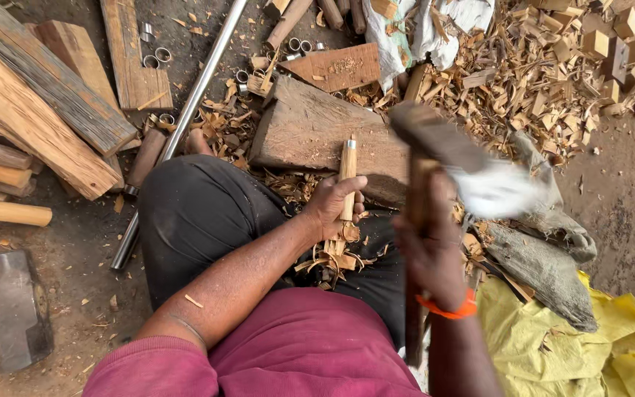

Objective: The person sits on the ground and uses a hammer to drive metal ferrules onto the ends of wooden handles. They repeatedly pick up handles, place them on a wooden block, and strike the ferrules to secure them.

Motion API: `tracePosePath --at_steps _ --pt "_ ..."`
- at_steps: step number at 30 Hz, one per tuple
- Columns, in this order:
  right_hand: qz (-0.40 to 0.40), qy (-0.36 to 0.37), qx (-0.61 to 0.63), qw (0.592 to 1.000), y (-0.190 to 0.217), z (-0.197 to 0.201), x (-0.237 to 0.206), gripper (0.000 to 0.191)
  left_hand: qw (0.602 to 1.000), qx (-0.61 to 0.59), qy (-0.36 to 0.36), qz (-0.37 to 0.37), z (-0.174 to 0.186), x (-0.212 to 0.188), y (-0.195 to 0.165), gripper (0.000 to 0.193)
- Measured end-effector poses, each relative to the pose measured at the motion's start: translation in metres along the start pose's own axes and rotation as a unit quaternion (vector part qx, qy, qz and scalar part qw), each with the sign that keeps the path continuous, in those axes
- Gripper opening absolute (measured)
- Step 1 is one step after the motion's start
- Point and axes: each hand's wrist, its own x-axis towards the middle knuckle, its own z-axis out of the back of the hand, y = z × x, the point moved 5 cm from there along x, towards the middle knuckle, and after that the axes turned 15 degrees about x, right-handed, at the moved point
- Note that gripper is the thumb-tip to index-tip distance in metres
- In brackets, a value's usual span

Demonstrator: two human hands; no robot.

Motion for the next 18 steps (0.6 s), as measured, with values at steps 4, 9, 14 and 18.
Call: tracePosePath --at_steps 4,9,14,18 --pt "-0.058 0.014 -0.025 0.998 -0.024 -0.014 0.008 0.087 0.999 -0.025 0.031 -0.009 -0.007 -0.008 -0.009 0.032" --pt "-0.102 -0.055 -0.023 0.993 0.005 0.024 -0.013 0.088 0.999 -0.022 0.032 0.01 -0.007 -0.003 -0.001 0.033" --pt "-0.045 -0.022 0.006 0.999 -0.005 0.013 -0.007 0.087 0.999 -0.033 0.019 0.015 0.001 0.0 0.007 0.032" --pt "-0.104 -0.019 -0.001 0.994 -0.028 0.002 0.002 0.087 0.999 -0.04 0.009 0.026 0.005 0.0 0.01 0.03"
